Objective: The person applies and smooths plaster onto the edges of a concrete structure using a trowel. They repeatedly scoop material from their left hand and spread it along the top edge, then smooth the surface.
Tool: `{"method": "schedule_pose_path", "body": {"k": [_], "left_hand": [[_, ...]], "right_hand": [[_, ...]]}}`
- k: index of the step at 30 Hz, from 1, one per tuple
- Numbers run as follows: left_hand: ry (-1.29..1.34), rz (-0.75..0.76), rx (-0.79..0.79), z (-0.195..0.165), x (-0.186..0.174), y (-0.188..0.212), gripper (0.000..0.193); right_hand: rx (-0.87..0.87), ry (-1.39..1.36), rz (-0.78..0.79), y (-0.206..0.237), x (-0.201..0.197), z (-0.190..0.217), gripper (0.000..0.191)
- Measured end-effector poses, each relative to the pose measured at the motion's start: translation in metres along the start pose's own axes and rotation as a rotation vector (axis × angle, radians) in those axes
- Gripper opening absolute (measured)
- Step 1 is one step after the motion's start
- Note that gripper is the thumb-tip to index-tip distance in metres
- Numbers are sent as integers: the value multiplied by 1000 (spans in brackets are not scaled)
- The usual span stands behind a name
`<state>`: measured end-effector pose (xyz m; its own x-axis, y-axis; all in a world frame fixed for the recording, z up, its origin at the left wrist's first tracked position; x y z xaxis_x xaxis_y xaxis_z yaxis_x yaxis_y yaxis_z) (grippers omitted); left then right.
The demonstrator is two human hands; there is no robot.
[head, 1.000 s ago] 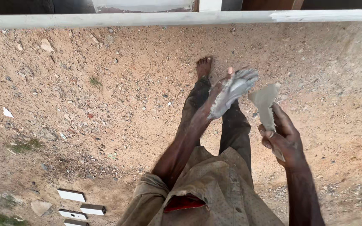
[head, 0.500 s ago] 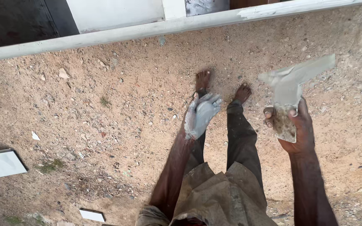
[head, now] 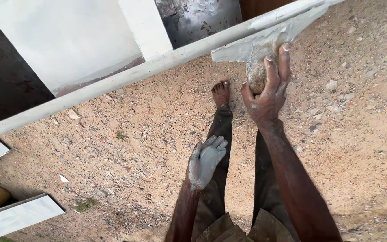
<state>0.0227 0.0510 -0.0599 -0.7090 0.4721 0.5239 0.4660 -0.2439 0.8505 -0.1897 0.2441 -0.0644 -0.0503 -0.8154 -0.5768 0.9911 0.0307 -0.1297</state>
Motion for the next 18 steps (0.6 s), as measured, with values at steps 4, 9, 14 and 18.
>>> {"method": "schedule_pose_path", "body": {"k": [4,9,14,18], "left_hand": [[-48,-20,-1,-11,-4,-2,63],[-43,33,-29,-3,13,-3,68],[-103,-15,-74,5,26,-8,74],[-138,6,-77,4,31,-9,76]], "right_hand": [[61,35,69,7,21,-5,80],[96,23,-13,18,1,4,84],[52,25,-8,-2,-30,12,79],[-1,100,17,-14,-20,11,82]]}}
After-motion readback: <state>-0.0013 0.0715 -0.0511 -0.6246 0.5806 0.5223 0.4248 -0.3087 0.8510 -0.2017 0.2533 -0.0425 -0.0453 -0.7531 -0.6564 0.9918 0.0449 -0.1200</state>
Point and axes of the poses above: each hand's wrist, its own y-axis away from the middle knuckle, its own x-axis out of the palm, z = x × y, the point moved 4 cm from there along -y, towards the middle knuckle, and after that the axes turned 9 degrees about -y, right-handed, at the moved point
